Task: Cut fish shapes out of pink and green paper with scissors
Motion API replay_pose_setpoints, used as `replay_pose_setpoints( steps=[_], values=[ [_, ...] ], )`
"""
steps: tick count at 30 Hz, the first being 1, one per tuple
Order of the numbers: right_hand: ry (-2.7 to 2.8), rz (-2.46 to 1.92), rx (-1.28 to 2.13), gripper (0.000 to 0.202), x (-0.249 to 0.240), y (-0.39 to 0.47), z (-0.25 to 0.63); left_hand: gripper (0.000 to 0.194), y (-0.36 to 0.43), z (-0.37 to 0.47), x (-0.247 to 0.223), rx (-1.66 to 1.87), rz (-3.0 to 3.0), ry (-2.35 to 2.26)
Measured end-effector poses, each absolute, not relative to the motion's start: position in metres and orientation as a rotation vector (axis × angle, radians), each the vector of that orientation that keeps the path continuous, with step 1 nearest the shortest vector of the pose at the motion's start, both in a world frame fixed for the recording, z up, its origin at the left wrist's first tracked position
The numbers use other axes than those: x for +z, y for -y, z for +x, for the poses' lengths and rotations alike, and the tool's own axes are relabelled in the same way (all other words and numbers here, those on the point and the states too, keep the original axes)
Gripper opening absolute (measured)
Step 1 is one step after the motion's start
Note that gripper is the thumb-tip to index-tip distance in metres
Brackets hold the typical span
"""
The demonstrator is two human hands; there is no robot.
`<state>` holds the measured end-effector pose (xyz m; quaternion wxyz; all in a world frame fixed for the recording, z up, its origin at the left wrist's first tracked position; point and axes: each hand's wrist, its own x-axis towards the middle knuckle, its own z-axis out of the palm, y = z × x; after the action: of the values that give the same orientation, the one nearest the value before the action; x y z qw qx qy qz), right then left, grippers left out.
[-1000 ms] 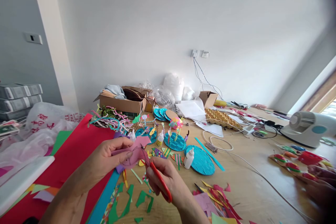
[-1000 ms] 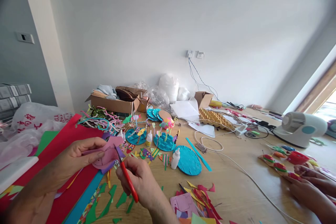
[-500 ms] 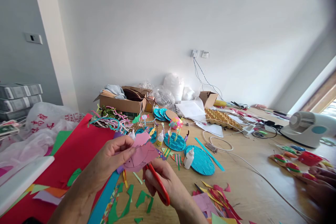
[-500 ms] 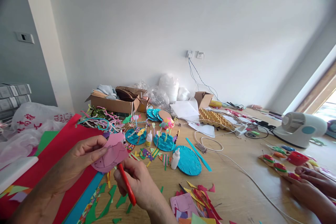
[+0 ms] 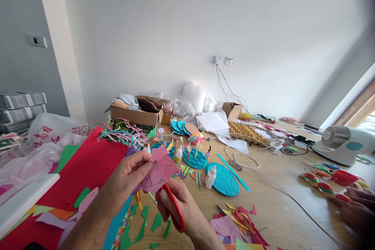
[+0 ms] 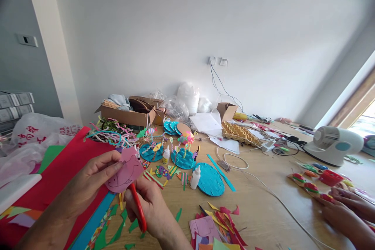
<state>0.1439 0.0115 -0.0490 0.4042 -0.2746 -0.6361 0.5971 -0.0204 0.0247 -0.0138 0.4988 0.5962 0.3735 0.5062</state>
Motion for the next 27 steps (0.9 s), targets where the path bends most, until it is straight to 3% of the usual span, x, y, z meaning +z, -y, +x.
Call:
replay_pose_setpoints(
  steps=[27],
  values=[
    [1.569, -0.731, 1.466, 0.06, -0.047, -0.006, 0.138, 0.023, -0.015, -0.012, -0.004, 1.225, 1.573, -1.048]
  ],
)
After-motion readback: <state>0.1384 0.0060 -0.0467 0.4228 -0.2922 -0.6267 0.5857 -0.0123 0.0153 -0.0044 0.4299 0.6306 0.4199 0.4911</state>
